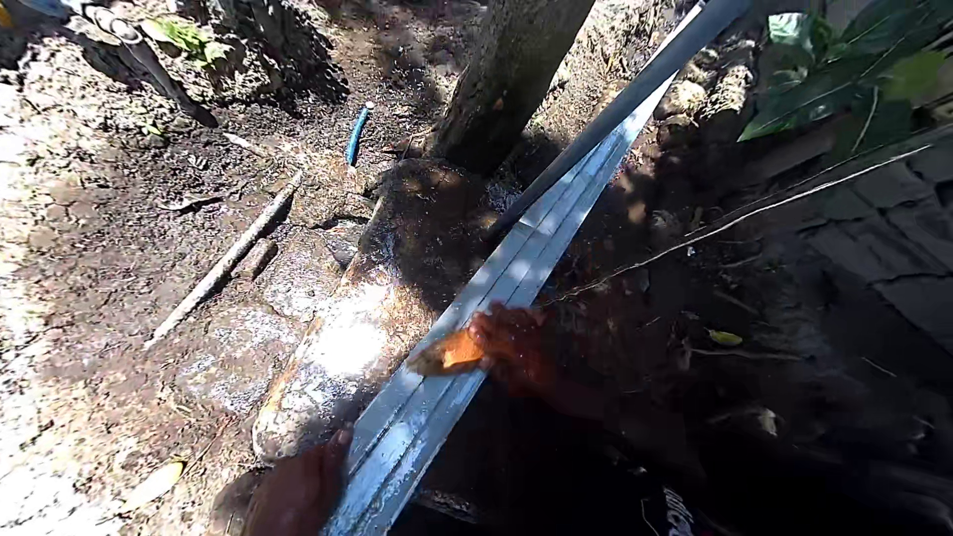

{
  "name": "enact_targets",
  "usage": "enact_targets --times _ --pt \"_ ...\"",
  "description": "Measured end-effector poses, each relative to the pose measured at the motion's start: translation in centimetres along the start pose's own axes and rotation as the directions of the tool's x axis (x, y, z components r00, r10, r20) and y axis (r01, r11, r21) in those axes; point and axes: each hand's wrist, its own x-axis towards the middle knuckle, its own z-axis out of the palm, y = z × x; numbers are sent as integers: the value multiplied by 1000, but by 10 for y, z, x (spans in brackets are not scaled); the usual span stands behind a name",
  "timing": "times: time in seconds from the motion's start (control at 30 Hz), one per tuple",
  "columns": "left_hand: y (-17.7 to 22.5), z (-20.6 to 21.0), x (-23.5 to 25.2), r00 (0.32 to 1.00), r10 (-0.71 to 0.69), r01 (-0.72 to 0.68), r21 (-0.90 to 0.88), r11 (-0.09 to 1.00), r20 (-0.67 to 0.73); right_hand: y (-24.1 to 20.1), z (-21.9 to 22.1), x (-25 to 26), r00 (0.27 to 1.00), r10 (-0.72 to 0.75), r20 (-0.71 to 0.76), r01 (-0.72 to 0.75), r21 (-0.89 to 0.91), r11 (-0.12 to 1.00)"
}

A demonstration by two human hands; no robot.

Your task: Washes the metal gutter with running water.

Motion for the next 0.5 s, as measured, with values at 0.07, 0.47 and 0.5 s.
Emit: enact_targets --times 0.07,0.47,0.5 --pt "2 6 -2 999 26 -27 -15 1000 -39 -50 12 -6 979 -197 42 191 122 974" --pt "84 -8 24 997 -70 65 123 990 34 44 -13 47 982 188 8 -188 -38 981" --pt "111 -10 42 997 -75 71 123 990 31 16 -12 38 991 95 98 -96 7 995"
